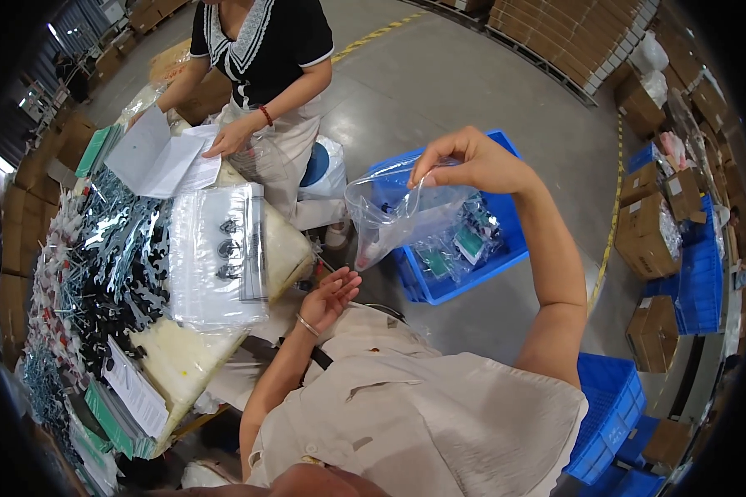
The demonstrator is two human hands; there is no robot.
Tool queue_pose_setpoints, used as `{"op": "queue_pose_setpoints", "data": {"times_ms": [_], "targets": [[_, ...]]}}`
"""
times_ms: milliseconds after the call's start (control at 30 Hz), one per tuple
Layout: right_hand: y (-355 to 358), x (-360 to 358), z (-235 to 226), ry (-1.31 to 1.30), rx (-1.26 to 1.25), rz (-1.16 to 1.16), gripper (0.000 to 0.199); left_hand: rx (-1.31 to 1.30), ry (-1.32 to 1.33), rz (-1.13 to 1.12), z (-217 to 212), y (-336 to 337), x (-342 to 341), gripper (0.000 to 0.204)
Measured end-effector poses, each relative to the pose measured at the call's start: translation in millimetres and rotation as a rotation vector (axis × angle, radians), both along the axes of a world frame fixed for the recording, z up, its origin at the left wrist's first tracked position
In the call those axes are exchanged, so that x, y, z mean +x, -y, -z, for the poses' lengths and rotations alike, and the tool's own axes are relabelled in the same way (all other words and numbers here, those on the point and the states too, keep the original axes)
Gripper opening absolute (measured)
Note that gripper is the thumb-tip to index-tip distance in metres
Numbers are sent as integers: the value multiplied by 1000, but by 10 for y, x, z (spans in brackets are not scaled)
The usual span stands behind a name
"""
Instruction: Packing components and user manuals into plastic bags at a warehouse workstation.
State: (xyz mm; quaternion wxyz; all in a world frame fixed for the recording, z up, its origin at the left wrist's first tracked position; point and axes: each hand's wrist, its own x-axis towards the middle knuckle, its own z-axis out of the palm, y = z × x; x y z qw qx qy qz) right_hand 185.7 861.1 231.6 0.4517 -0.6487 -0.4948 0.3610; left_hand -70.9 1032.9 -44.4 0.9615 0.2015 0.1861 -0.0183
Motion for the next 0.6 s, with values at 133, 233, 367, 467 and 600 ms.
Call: {"op": "queue_pose_setpoints", "data": {"times_ms": [133, 233, 367, 467, 600], "targets": [[-14, 29, 63, -13, 1, 17, 9, 17, -1, -7, -3, 3, -34, 34], [15, 77, 128, 18, -16, 48, 10, 26, -16, -10, -18, 0, -39, 32], [144, 231, 258, -7, -10, 204, 12, 43, -39, -10, -60, -5, -40, 31], [355, 466, 428, -18, -25, 353, 11, 42, -21, -4, -73, -6, -42, 31], [744, 844, 803, -14, -122, 568, 10, 53, -16, -2, -94, 1, -53, 32]]}}
